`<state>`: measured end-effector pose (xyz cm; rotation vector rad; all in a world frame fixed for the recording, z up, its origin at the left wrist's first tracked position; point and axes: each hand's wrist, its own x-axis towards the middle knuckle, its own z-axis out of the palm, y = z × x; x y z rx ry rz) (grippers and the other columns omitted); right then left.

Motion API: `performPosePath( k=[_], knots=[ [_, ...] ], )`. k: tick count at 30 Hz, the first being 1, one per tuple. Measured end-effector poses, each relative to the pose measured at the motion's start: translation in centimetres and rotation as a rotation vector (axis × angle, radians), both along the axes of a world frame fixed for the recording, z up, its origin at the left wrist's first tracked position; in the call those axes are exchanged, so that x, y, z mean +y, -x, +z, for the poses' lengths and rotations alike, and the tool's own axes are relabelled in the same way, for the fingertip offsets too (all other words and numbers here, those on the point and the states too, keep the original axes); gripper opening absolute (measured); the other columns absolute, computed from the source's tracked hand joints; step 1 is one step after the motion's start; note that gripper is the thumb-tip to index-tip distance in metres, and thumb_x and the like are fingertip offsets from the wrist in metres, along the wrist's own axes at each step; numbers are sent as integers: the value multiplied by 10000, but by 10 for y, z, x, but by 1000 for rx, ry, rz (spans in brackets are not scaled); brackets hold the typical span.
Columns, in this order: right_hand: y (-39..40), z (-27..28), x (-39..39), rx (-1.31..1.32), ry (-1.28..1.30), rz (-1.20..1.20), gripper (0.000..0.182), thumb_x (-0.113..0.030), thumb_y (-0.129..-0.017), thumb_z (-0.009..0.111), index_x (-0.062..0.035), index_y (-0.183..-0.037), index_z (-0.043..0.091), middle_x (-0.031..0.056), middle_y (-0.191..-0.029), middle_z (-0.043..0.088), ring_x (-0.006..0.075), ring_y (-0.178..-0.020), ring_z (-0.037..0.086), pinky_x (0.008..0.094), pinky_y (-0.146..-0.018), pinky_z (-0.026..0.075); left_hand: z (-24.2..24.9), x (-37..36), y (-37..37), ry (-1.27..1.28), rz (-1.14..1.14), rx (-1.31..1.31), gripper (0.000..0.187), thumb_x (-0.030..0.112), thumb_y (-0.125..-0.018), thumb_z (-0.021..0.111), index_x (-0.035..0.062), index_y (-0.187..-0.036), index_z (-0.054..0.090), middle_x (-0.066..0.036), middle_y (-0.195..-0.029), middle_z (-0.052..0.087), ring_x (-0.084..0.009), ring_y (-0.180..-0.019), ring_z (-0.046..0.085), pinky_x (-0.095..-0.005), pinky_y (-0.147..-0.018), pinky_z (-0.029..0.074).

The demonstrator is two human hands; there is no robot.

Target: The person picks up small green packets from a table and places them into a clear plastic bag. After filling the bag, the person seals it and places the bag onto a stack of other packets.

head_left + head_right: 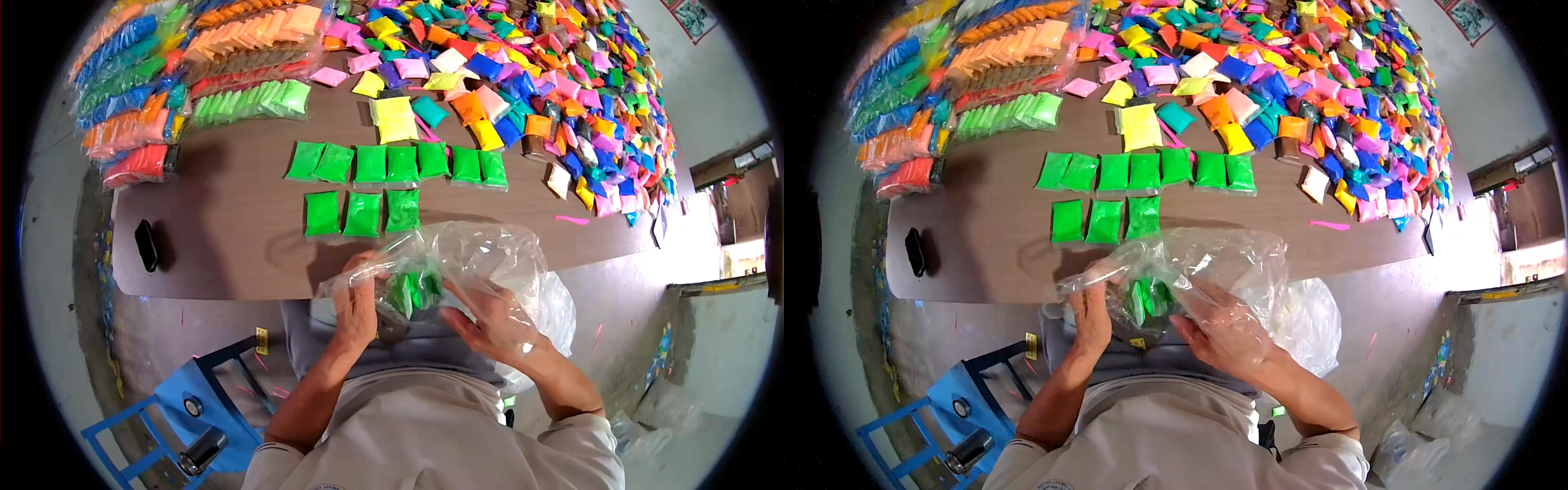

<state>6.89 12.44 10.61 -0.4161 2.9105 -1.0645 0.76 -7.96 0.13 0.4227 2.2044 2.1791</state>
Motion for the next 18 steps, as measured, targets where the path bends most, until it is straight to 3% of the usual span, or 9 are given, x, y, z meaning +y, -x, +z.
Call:
performPosePath(
  k=[2,5,8,9,12,14,16,18],
  knots=[
    [-13,2,7,-51,8,42,562,-40,-840,682,3,-1352,453,244,-1193,592,422,-1036,610,423,-839,525,1,0,0,-6,-6,-37,320,238,-1035,416,-24,-1106,586,-64,-959,620,-152,-888,573,-293,-801,444],
    [-30,17,23,-205,120,165,628,-50,-881,649,-32,-1442,366,233,-1481,365,406,-1291,465,407,-1011,445,4,-1,2,-19,-15,-45,317,234,-1031,420,-26,-1085,592,-64,-945,616,-154,-874,571,-296,-783,443],
    [-36,37,38,-392,279,253,600,-135,-940,579,10,-1457,309,224,-1469,390,350,-1322,447,389,-1082,380,3,3,1,-51,8,5,322,241,-1027,426,-28,-1049,600,-63,-931,610,-150,-855,563,-296,-756,438],
    [-40,39,44,-469,366,288,569,-118,-940,585,21,-1438,347,205,-1455,422,345,-1326,445,370,-1080,376,2,5,1,-65,23,29,325,245,-1025,428,-29,-1035,603,-62,-925,607,-149,-847,560,-296,-747,436],
    [-34,54,71,-659,569,799,486,-101,-935,594,45,-1373,445,229,-1390,488,349,-1273,504,375,-1024,443,4,2,0,-59,16,-68,337,254,-1023,434,-32,-997,609,-66,-940,605,-140,-843,548,-284,-738,428],
    [-45,71,77,-507,820,576,293,-94,-927,593,90,-1155,577,236,-1153,607,349,-1058,612,379,-913,510,2,3,1,-61,26,-37,338,260,-1022,437,-26,-973,610,-65,-959,603,-134,-832,542,-273,-731,421],
    [-39,92,72,-289,934,360,258,-106,-934,569,124,-914,682,222,-889,705,338,-792,703,381,-788,567,2,4,2,-69,28,-17,337,261,-1022,437,-18,-947,609,-65,-975,601,-129,-826,537,-267,-726,416],
    [9,114,59,-95,711,-136,356,-185,-994,479,110,-940,671,147,-878,701,216,-728,664,316,-669,537,2,4,1,-89,25,-10,335,259,-1022,434,-9,-920,608,-67,-987,600,-126,-824,533,-266,-723,414]
  ],
)
